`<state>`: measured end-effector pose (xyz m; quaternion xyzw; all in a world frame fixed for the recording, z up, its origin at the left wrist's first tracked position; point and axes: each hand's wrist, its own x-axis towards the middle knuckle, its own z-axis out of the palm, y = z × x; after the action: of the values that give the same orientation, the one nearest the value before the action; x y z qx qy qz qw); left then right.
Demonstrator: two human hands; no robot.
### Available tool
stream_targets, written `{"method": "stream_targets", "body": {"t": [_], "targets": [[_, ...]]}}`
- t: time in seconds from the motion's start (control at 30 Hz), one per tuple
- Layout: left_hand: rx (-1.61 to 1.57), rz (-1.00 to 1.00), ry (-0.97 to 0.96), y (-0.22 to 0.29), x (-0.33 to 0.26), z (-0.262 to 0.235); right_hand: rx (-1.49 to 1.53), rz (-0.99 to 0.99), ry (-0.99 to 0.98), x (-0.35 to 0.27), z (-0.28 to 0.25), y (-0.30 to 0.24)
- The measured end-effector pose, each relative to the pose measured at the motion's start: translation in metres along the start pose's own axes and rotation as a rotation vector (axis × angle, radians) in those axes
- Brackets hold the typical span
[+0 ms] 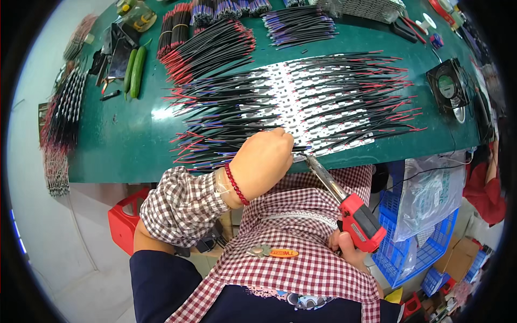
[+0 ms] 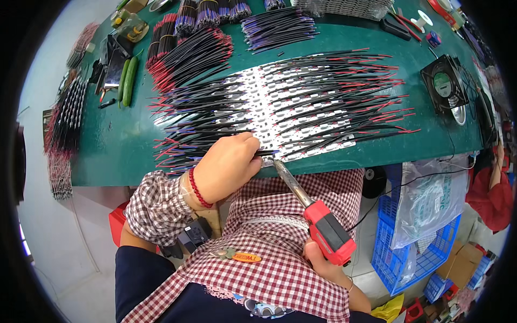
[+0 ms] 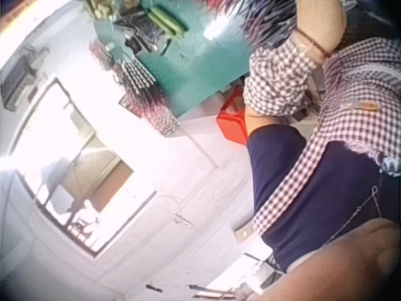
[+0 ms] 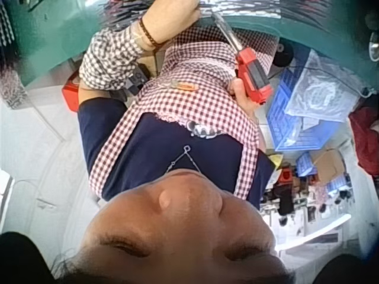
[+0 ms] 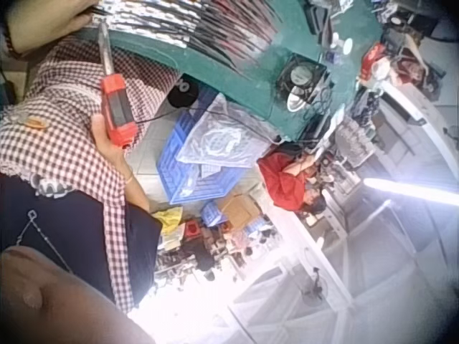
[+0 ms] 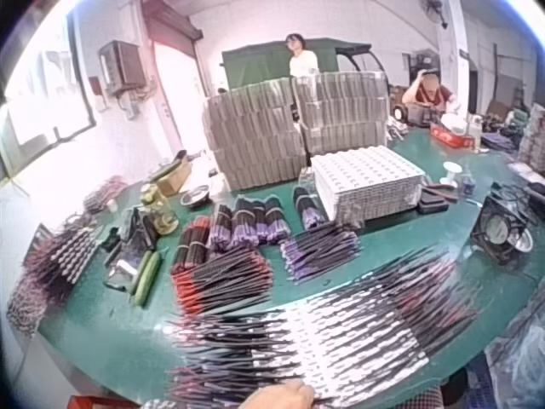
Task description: The person aligns wires onto circuit boards by hand and solders them using a handheld soldering tool.
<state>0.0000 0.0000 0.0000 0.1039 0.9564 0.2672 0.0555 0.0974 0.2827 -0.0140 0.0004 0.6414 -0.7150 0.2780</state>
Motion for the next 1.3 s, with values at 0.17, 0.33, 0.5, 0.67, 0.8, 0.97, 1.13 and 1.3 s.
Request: {"method": "stream_targets", "body": {"t": [0.17, 0.33, 0.5, 0.67, 0.8, 0.97, 1.13, 1.3], "targets": [[0.005, 0.011, 0.005, -0.002, -0.003, -0.004, 0.008, 0.009, 0.005, 0.0, 0.002, 0.003], [0.009, 0.01, 0.028, 0.0, -0.008, -0.011, 0.002, -0.018, -0.021, 0.002, -0.001, 0.007], [0.074, -0.024, 0.073, 0.0, -0.008, -0.003, -0.01, 0.021, -0.025, 0.002, 0.0, 0.008], [0.081, -0.036, 0.114, 0.001, -0.007, 0.0, -0.129, 0.017, -0.016, 0.0, -0.002, 0.015], [0.077, -0.014, 0.123, 0.0, -0.005, 0.001, -0.185, -0.004, -0.005, -0.002, -0.004, 0.018], [0.097, 0.0, 0.128, 0.0, -0.003, 0.002, -0.116, 0.05, 0.015, -0.001, -0.001, 0.011], [0.085, 0.017, 0.145, 0.0, -0.004, 0.003, 0.013, 0.0, 0.059, 0.0, 0.008, -0.002], [0.098, -0.006, 0.126, 0.001, -0.003, 0.003, -0.025, 0.001, 0.058, -0.001, 0.001, 0.001]]}}
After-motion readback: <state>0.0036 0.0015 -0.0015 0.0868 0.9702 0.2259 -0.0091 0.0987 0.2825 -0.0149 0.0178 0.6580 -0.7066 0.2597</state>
